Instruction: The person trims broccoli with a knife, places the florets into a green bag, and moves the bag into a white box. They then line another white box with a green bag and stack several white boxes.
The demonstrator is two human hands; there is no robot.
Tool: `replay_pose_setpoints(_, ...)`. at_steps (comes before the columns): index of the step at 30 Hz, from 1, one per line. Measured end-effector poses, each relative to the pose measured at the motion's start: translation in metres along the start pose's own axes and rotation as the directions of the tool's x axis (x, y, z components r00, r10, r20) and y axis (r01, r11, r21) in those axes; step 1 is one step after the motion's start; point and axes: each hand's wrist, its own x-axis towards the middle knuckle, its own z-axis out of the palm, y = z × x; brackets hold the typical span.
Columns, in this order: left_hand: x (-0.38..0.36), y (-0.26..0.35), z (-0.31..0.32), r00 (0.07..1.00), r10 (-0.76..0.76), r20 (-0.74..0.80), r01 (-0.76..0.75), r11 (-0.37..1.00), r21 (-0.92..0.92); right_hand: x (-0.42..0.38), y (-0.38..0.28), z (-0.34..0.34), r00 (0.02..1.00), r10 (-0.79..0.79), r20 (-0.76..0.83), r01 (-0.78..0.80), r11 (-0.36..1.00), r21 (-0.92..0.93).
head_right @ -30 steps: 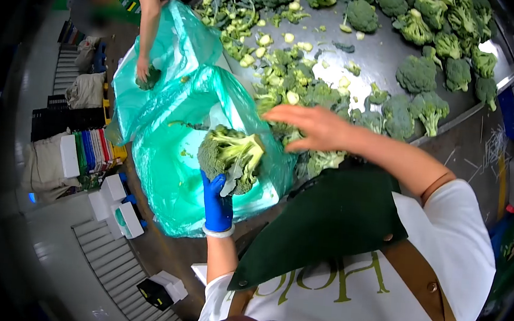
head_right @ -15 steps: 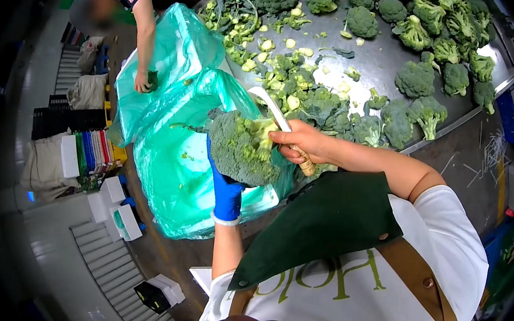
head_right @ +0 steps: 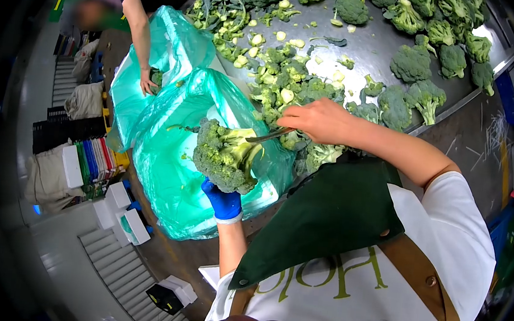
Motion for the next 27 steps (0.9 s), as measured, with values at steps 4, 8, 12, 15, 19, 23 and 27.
replay_pose_setpoints(4,-0.004,0.0,0.012,1.0,0.03,-0.002,-0.03,0.995,0.096,0.001,0.0,0.003,0.998,0.023,0.058,-0.021,0.999,-0.04)
replay_pose_setpoints(8,-0.007,-0.001,0.011,0.999,-0.033,-0.026,0.032,0.999,-0.018,-0.001,-0.006,0.005,1.0,0.01,-0.016,-0.011,0.999,-0.031)
replay_pose_setpoints(12,-0.006,-0.003,0.008,0.999,-0.036,-0.034,0.036,0.999,0.0,0.0,-0.008,0.003,0.999,-0.013,-0.044,0.012,1.0,-0.024)
replay_pose_setpoints(15,-0.009,0.01,0.037,0.993,-0.113,0.032,0.116,0.979,-0.169,0.004,-0.005,-0.004,0.982,-0.152,-0.109,0.144,0.987,-0.077)
replay_pose_setpoints(19,-0.004,-0.002,0.035,0.998,-0.013,0.065,-0.008,0.952,0.306,0.018,-0.012,-0.015,0.947,-0.305,-0.1,0.283,0.94,-0.19)
replay_pose_setpoints(23,-0.001,-0.017,0.029,0.987,-0.097,0.128,0.059,0.96,0.273,0.031,-0.016,-0.009,0.953,-0.299,-0.043,0.284,0.936,-0.206)
replay_pose_setpoints(27,-0.005,-0.017,0.037,0.958,-0.03,0.284,-0.145,0.806,0.574,0.037,-0.022,0.004,0.962,-0.247,-0.114,0.229,0.962,-0.152)
